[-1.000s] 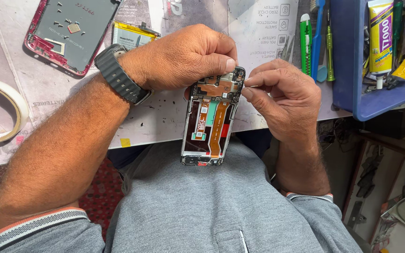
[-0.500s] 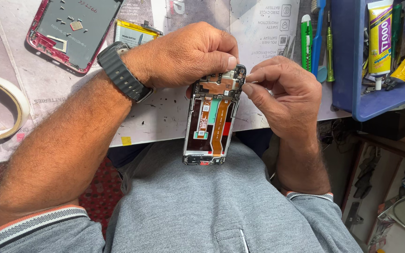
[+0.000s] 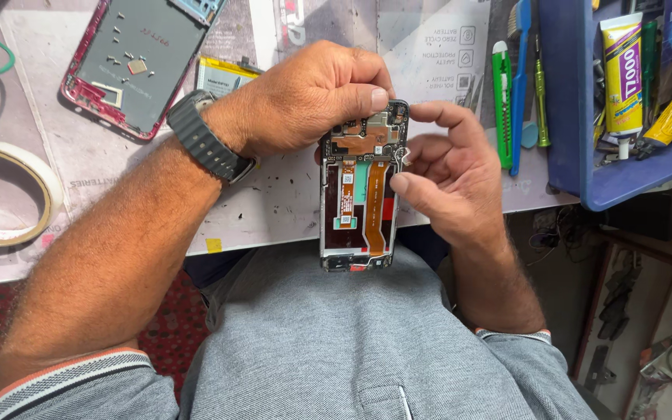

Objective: The person uses a small metal tool to carefully pry and adjust components inside a disassembled smartphone. The hands repeatedly lift and reposition internal parts and connectors while the phone remains open on the workbench.

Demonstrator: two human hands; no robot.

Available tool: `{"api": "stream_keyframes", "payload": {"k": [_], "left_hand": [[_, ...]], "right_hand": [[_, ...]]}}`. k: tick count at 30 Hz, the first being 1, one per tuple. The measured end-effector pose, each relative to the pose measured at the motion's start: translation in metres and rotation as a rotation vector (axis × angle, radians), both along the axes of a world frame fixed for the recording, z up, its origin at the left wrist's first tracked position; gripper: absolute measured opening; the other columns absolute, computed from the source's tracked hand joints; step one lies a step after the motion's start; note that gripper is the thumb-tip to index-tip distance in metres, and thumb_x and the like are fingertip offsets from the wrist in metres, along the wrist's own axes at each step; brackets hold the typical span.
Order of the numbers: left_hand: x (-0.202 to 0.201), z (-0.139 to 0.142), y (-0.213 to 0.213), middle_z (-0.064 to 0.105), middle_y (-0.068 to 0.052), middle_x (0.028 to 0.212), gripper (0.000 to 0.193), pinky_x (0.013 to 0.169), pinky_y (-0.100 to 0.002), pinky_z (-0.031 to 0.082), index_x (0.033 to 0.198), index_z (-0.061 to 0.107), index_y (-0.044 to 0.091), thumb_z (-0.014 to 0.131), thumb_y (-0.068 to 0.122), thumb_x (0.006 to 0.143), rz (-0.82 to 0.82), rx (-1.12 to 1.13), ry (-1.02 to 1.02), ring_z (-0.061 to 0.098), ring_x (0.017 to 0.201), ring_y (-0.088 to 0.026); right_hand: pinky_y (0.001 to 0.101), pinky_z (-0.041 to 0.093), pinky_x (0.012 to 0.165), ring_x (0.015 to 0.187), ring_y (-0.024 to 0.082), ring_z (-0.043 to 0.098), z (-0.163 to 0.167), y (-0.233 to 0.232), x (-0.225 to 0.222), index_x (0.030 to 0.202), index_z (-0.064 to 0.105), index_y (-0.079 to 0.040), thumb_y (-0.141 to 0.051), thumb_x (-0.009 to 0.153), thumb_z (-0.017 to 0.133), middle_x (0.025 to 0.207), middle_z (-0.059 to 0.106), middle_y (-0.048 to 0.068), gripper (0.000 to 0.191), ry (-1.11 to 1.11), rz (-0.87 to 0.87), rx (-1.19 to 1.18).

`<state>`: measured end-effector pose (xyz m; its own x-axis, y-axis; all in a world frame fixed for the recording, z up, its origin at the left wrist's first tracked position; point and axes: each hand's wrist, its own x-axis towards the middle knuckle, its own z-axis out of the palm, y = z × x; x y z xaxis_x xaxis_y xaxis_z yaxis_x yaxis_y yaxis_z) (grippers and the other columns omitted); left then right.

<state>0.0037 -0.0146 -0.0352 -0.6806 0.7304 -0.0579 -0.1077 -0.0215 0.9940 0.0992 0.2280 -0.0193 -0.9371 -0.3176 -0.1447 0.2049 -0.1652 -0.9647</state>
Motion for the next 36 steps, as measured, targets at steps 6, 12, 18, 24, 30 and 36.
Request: {"api": "stream_keyframes", "payload": {"k": [6,12,18,24,30,36], "left_hand": [[-0.002,0.001,0.0,0.071,0.0,0.088,0.03,0.073,-0.026,0.058,0.112,0.069,0.004,0.065,0.031,0.098,-0.009,-0.019,0.08,0.066,0.081,-0.006],[-0.002,0.005,-0.002,0.074,-0.002,0.095,0.043,0.081,-0.027,0.061,0.117,0.068,0.003,0.081,0.024,0.081,0.004,-0.077,0.178,0.072,0.089,-0.009],[-0.003,0.004,-0.002,0.074,-0.002,0.092,0.041,0.077,-0.027,0.061,0.115,0.069,0.003,0.08,0.019,0.08,0.003,-0.092,0.174,0.072,0.085,-0.01],[-0.003,0.003,-0.003,0.074,-0.001,0.092,0.04,0.076,-0.026,0.062,0.115,0.069,0.002,0.079,0.018,0.079,0.001,-0.05,0.111,0.072,0.084,-0.008],[-0.002,0.001,-0.003,0.072,-0.002,0.092,0.041,0.075,-0.025,0.061,0.116,0.068,0.002,0.081,0.02,0.081,0.005,-0.014,0.046,0.07,0.083,-0.007],[-0.003,0.001,-0.002,0.072,-0.001,0.093,0.043,0.077,-0.023,0.059,0.12,0.067,0.002,0.081,0.02,0.083,0.004,0.009,0.006,0.069,0.084,-0.006]], "right_hand": [[0.0279,0.063,0.087,0.099,0.018,0.074,-0.005,0.003,-0.003,0.149,0.04,0.002,0.006,0.099,0.073,0.105,0.073,0.018,0.061,0.067,-0.008,0.07],[0.025,0.062,0.089,0.104,0.014,0.071,-0.007,0.003,-0.002,0.148,0.045,-0.003,0.008,0.103,0.07,0.112,0.072,0.015,0.053,0.152,0.035,0.082],[0.019,0.057,0.084,0.101,0.008,0.063,-0.006,0.0,-0.003,0.12,0.066,0.002,0.01,0.1,0.073,0.121,0.062,0.012,0.023,0.22,0.016,0.228],[0.0228,0.062,0.087,0.105,0.012,0.067,-0.001,-0.003,0.0,0.11,0.065,0.001,0.009,0.099,0.072,0.124,0.064,0.015,0.015,0.241,-0.008,0.171],[0.0254,0.064,0.088,0.103,0.013,0.069,0.002,0.0,0.005,0.109,0.065,0.003,0.009,0.1,0.072,0.125,0.064,0.017,0.013,0.228,-0.025,0.159],[0.0259,0.065,0.082,0.095,0.014,0.071,0.001,0.002,0.003,0.106,0.064,0.005,0.007,0.099,0.07,0.121,0.067,0.019,0.009,0.201,-0.028,0.14]]}}
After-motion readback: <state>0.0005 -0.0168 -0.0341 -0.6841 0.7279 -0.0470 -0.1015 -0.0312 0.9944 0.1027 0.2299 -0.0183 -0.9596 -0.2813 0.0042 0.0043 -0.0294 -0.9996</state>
